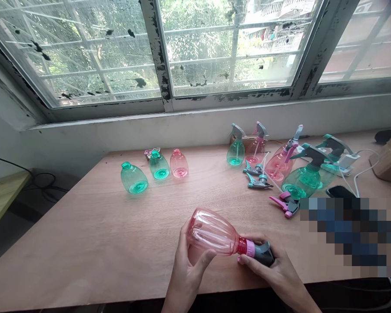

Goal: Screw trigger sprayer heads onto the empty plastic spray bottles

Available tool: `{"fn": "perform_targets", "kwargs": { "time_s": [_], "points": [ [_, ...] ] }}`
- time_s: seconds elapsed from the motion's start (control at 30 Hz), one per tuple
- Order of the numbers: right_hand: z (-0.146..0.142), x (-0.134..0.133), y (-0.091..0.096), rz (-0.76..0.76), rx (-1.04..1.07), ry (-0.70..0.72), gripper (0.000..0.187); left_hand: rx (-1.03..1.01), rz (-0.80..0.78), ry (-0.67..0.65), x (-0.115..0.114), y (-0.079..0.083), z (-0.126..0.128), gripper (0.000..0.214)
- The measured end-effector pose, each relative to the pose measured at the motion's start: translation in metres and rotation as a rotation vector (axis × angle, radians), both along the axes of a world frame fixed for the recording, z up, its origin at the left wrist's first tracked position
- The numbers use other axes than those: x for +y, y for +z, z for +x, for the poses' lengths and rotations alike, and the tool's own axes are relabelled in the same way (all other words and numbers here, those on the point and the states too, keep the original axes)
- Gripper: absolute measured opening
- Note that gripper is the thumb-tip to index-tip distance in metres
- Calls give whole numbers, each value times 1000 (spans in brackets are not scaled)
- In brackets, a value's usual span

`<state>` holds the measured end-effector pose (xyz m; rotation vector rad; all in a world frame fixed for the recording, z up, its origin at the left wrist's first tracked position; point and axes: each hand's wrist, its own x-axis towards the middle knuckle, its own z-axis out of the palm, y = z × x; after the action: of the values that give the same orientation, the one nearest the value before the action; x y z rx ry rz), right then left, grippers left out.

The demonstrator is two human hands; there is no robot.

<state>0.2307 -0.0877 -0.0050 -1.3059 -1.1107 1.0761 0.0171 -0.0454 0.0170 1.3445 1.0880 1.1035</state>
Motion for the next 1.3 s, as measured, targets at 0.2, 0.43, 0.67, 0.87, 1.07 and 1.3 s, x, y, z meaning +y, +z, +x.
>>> {"fn": "perform_targets", "kwargs": {
  "time_s": [0.2, 0.43, 0.67, 0.87, 1.07, 1.3],
  "points": [
    [1, 1, 0, -3, 60, -29, 33, 17, 13, -21, 4, -2, -1, 73],
    [2, 2, -4, 21, 63, -26, 31, 46, -6, -34, 1, -1, -2, 77],
    [1, 2, -3, -2, 59, -17, 32, 11, -7, -45, 3, -1, -3, 65],
    [2, 2, -7, -19, 86, -58, 35, 51, 26, -11, 3, -6, -3, 67],
    [1, 0, -6, 29, 5, -30, 28, -5, -5, -10, 3, -6, -3, 72],
    [2, 2, -5, -12, 71, -38, 33, 85, 57, -33, 2, -2, -4, 66]
  ]
}}
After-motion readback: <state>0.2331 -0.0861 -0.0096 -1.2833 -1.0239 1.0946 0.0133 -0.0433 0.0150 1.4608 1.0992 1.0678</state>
